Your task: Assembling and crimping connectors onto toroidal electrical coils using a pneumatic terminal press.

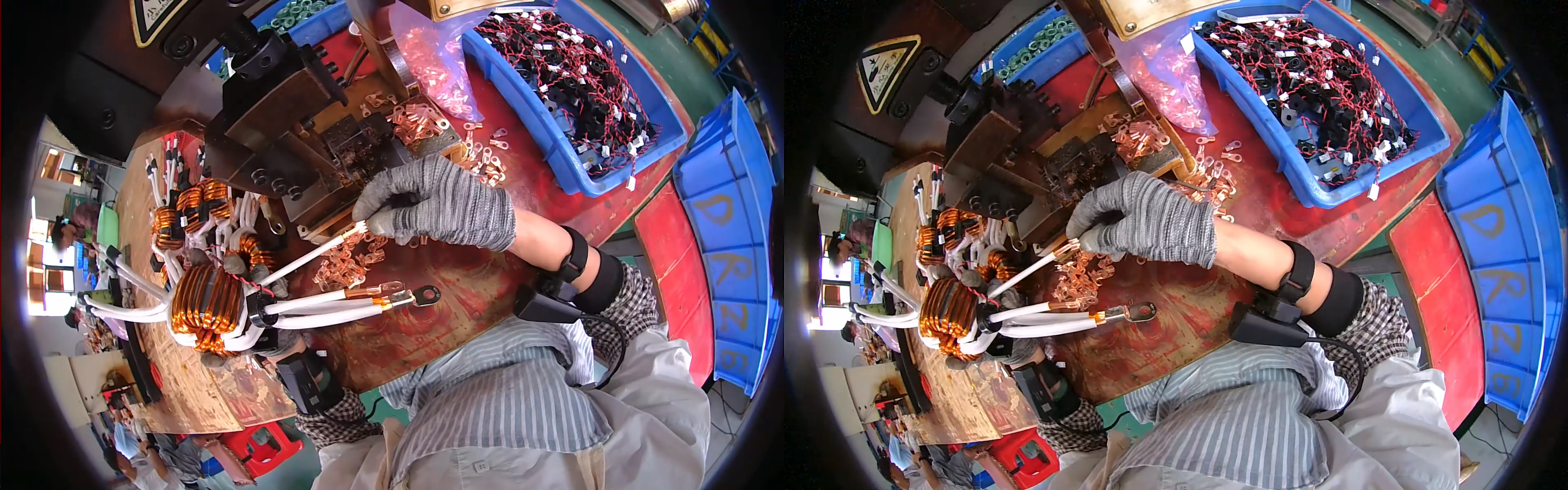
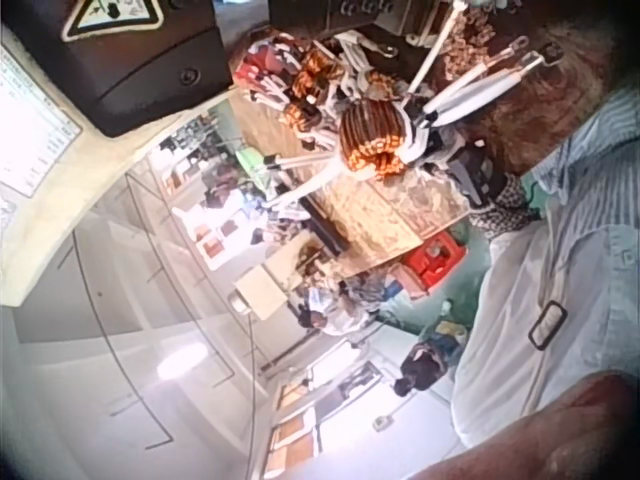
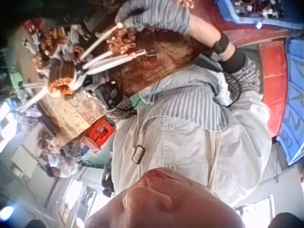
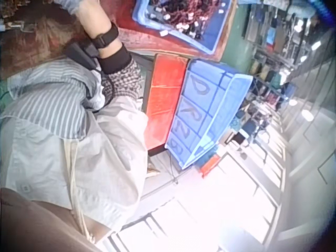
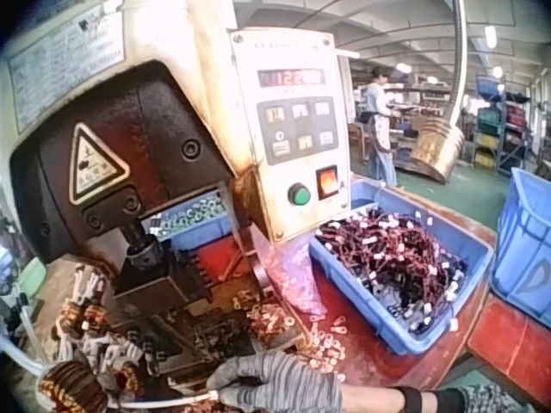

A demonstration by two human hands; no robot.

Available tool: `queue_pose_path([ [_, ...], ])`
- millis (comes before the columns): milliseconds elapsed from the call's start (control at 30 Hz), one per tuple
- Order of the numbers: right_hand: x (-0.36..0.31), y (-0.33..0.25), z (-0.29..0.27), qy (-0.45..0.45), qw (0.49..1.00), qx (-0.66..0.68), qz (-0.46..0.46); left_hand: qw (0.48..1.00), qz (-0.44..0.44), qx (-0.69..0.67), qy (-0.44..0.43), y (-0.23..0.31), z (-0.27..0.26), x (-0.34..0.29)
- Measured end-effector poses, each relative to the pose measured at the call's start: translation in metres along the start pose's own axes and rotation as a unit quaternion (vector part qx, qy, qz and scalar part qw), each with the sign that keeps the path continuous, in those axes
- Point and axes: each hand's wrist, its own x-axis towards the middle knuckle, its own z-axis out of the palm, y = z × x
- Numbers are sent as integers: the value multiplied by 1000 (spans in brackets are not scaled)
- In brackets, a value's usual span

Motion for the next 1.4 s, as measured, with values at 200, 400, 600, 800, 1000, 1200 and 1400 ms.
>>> queue_pose_path([
  [200,1,-8,0,-21,999,41,18,1000,9,5,10,-1,-3,1],
  [400,7,-18,-9,1,1000,6,-11,999,39,9,21,5,-15,13],
  [600,26,-17,-11,55,998,29,-9,984,68,89,140,10,-8,14],
  [800,36,-17,-16,77,997,26,4,992,-26,-35,118,-10,9,19],
  [1000,38,-19,-20,64,997,34,15,987,1,-55,149,-17,28,28],
  [1200,39,-13,-20,85,996,15,11,986,4,-77,148,-17,24,27],
  [1400,39,-12,-22,117,991,-56,-23,982,30,0,187,-15,12,25],
])
